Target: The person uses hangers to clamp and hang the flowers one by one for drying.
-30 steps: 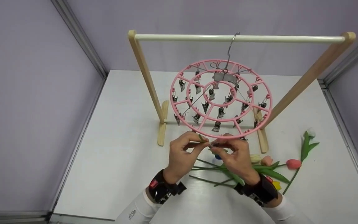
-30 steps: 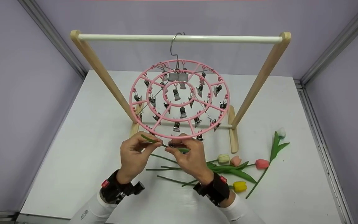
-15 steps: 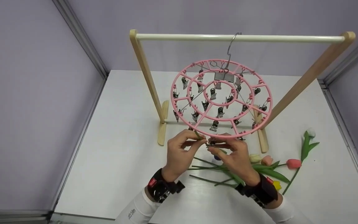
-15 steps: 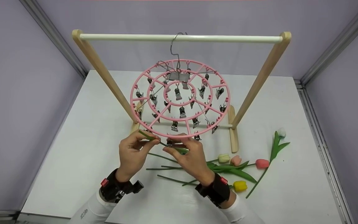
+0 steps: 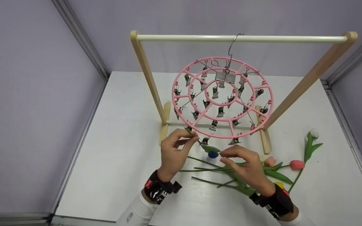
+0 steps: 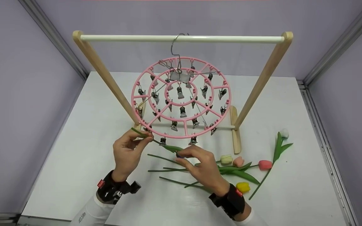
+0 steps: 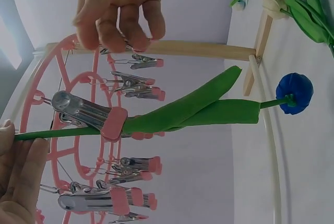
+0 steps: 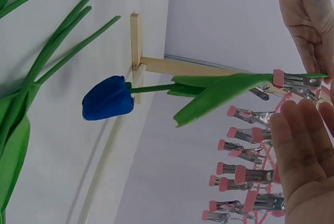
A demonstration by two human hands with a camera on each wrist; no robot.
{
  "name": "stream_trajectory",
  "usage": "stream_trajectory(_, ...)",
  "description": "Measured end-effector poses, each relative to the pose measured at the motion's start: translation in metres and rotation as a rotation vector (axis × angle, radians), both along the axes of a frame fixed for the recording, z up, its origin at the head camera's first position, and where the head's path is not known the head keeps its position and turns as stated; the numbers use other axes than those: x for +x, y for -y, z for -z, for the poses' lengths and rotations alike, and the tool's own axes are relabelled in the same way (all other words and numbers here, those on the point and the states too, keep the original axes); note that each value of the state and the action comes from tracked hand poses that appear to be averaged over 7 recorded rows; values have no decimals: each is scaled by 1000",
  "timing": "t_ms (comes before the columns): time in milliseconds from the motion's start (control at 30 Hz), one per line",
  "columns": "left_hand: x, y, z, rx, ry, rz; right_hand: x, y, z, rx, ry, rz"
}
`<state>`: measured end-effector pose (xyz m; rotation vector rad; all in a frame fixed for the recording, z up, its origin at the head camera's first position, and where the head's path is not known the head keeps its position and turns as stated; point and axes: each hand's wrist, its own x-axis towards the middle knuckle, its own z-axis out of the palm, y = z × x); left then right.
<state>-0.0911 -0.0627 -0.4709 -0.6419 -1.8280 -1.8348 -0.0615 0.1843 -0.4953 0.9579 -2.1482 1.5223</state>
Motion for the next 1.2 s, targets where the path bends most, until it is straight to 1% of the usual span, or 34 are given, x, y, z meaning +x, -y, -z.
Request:
stream_trajectory(133, 6, -10, 3, -6, -3, -98, -5, -29, 9, 9, 12, -76)
stream_trajectory(200, 9, -15, 4, -11, 1, -148, -9, -44, 13, 15, 8, -97)
stream_trajectory(367, 4, -9, 5, 8, 19, -175, -8, -58, 21, 74, -6, -47)
stream_trajectory(533, 0, -3, 4, 22, 35, -201, -6, -66, 27, 166, 31, 13)
stream_trajectory(633, -3, 0, 4, 20, 53, -226, -4, -67, 33, 261, 58, 44)
stream_trajectory(700, -4, 2, 3, 22, 69, -236, -3, -67, 38, 339, 100, 54)
stream_trajectory(833, -6, 5, 3, 27, 91, -243, 0, -64, 47, 552, 201, 51)
stream_trajectory(900, -7, 7, 3, 26, 99, -250, 0, -62, 52, 662, 226, 42)
stream_trajectory(967, -8, 9, 3, 19, 107, -259, 0, -61, 57, 752, 225, 36)
stream_trajectory(1033, -10, 11, 4, 11, 110, -267, -1, -61, 61, 813, 211, 40)
stream_trajectory(1200, -12, 13, 7, 6, 119, -282, -4, -62, 71, 890, 149, 59)
